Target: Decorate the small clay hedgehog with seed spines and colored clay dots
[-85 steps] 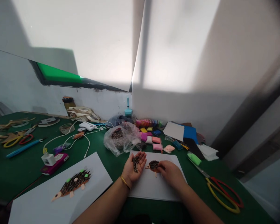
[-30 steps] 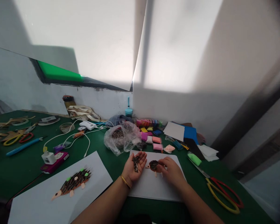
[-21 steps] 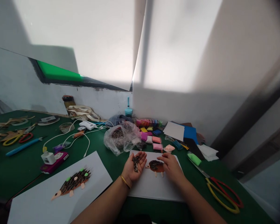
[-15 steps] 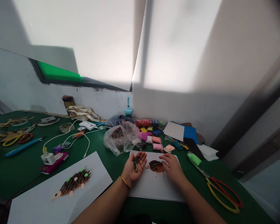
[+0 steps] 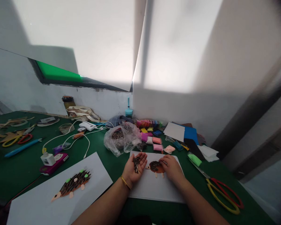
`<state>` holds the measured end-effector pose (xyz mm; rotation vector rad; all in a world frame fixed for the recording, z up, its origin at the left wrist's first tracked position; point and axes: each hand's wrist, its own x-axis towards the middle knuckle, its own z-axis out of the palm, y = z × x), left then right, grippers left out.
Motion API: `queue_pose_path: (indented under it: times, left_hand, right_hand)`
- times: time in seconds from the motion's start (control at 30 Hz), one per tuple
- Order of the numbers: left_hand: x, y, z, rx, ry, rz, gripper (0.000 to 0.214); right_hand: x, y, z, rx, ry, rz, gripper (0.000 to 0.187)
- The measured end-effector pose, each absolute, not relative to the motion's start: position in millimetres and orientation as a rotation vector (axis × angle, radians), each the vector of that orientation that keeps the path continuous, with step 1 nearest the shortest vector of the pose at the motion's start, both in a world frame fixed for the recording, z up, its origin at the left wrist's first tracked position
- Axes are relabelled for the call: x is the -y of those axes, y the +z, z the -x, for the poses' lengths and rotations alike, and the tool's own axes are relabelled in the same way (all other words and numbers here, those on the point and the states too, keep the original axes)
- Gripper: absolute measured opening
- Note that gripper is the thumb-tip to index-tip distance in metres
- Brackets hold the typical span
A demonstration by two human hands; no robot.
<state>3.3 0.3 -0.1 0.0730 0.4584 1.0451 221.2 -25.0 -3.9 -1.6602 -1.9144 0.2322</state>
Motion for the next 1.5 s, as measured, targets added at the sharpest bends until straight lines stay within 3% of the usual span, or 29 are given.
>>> queue_pose_path:
  times: [0.63, 0.9, 1.1, 1.37, 1.5]
  left_hand:
    - [0, 0, -3, -0.454, 1.034, -0.077, 0.028]
    - [4, 0, -7, -0.398, 0.989, -0.089, 0.029]
    - [4, 1, -9, -0.413, 0.987, -0.097, 0.03]
    - [5, 2, -5, -0.336, 0.945, -0.1, 0.034]
    - [4, 3, -4, -0.347, 1.011, -0.034, 0.033]
  right_hand:
    - [31, -3, -212, 2.005, 0.073, 1.558, 0.042]
    - [53, 29, -160, 2.128, 0.171, 1.271, 0.015]
    - [49, 23, -128, 2.231, 0.249, 1.17, 0.006]
    - [45, 37, -159, 1.632, 0.622, 1.296, 0.022]
    - [38, 30, -199, 1.432, 0.621, 1.415, 0.031]
